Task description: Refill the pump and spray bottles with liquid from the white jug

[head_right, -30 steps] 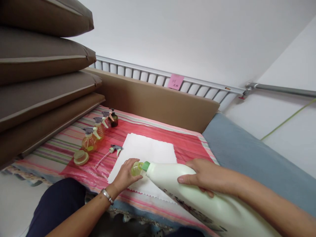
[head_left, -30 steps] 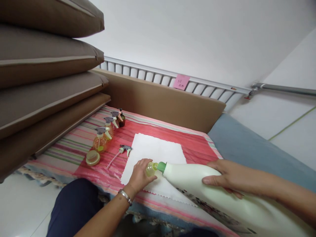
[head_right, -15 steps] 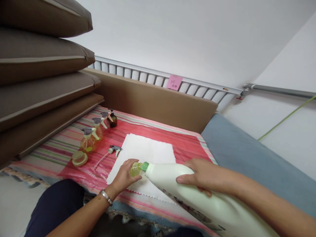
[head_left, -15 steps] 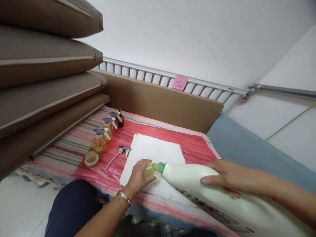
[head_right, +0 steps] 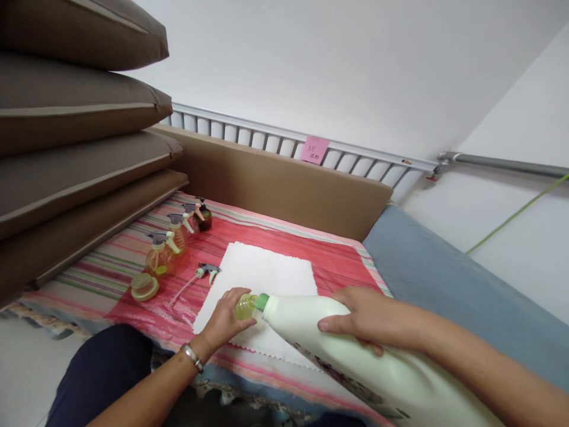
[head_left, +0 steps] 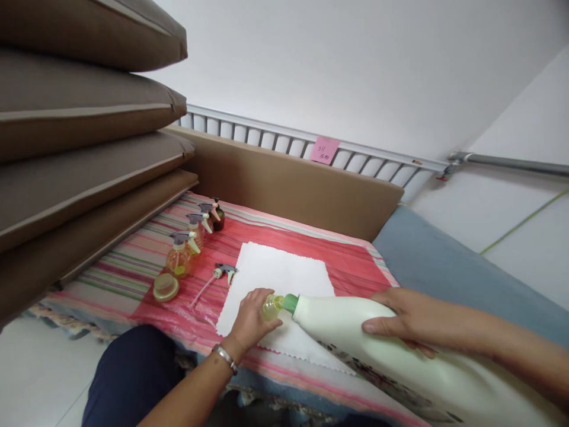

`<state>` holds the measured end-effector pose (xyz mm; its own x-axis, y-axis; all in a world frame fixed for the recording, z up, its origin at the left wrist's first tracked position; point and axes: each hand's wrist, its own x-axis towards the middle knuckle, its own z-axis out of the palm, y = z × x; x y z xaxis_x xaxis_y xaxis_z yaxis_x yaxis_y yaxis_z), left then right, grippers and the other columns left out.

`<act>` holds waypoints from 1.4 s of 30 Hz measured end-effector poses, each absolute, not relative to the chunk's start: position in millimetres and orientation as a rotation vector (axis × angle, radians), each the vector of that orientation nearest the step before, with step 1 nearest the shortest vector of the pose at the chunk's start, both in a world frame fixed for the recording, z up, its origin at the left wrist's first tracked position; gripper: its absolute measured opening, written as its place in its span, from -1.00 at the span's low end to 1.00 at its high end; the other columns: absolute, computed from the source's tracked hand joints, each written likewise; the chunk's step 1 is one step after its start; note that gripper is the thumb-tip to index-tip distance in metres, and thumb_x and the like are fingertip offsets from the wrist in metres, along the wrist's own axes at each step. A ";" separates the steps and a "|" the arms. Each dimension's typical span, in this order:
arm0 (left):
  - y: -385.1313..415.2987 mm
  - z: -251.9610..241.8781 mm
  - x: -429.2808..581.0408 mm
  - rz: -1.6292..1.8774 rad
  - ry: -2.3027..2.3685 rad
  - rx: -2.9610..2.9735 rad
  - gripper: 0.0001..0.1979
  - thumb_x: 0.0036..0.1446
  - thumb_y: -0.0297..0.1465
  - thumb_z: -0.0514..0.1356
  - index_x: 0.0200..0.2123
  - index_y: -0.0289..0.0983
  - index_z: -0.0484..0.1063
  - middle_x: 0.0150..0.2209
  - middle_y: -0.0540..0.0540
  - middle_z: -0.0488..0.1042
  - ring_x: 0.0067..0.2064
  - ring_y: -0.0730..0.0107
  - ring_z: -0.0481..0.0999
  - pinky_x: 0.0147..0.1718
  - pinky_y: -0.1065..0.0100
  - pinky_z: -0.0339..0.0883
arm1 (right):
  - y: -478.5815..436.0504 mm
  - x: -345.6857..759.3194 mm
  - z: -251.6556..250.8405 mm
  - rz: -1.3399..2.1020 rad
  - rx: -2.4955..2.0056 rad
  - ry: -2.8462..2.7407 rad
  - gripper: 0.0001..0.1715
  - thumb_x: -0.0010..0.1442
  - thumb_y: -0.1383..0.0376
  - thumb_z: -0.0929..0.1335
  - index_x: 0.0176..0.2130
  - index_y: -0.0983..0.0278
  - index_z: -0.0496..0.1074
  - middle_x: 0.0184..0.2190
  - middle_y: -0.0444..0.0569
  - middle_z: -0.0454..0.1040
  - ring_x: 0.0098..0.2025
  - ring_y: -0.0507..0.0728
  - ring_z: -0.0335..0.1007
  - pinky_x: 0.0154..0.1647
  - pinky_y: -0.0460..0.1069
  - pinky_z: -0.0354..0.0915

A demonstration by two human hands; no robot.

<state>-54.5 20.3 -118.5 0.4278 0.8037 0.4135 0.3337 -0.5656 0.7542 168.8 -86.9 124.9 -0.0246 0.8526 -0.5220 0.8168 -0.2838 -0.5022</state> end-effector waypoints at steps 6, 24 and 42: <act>19.4 -117.4 -54.6 1.047 0.954 2.101 -0.39 -0.22 -0.37 0.39 -0.03 -0.19 0.30 -0.07 -0.13 0.42 -0.03 0.10 0.38 -0.04 0.07 0.24 | -87.5 167.8 126.1 1.190 -2.190 -1.854 -0.66 0.04 0.09 0.35 -0.41 0.34 0.44 -0.66 -0.15 0.31 -0.70 -0.07 0.11 -0.75 -0.20 0.05; 23.6 -122.4 -56.5 1.063 0.933 2.020 -0.38 -0.23 -0.36 0.39 -0.03 -0.16 0.32 -0.06 -0.12 0.42 -0.01 0.10 0.37 0.00 0.05 0.22 | -91.5 172.2 116.9 1.205 -2.166 -1.904 -0.58 0.07 0.00 0.32 -0.37 0.33 0.39 -0.58 -0.15 0.31 -0.65 -0.04 0.16 -0.69 -0.16 0.10; 49.0 -138.4 -81.2 0.994 0.830 1.832 -0.17 -0.35 -0.48 0.44 0.07 -0.26 0.22 0.07 -0.19 0.34 0.12 0.18 0.32 0.15 0.15 0.13 | -128.4 203.2 32.8 0.989 -1.723 -0.982 -0.44 0.03 -0.17 0.27 -0.65 0.20 0.17 -0.81 -0.20 0.16 -0.72 0.03 0.07 -0.66 -0.06 0.06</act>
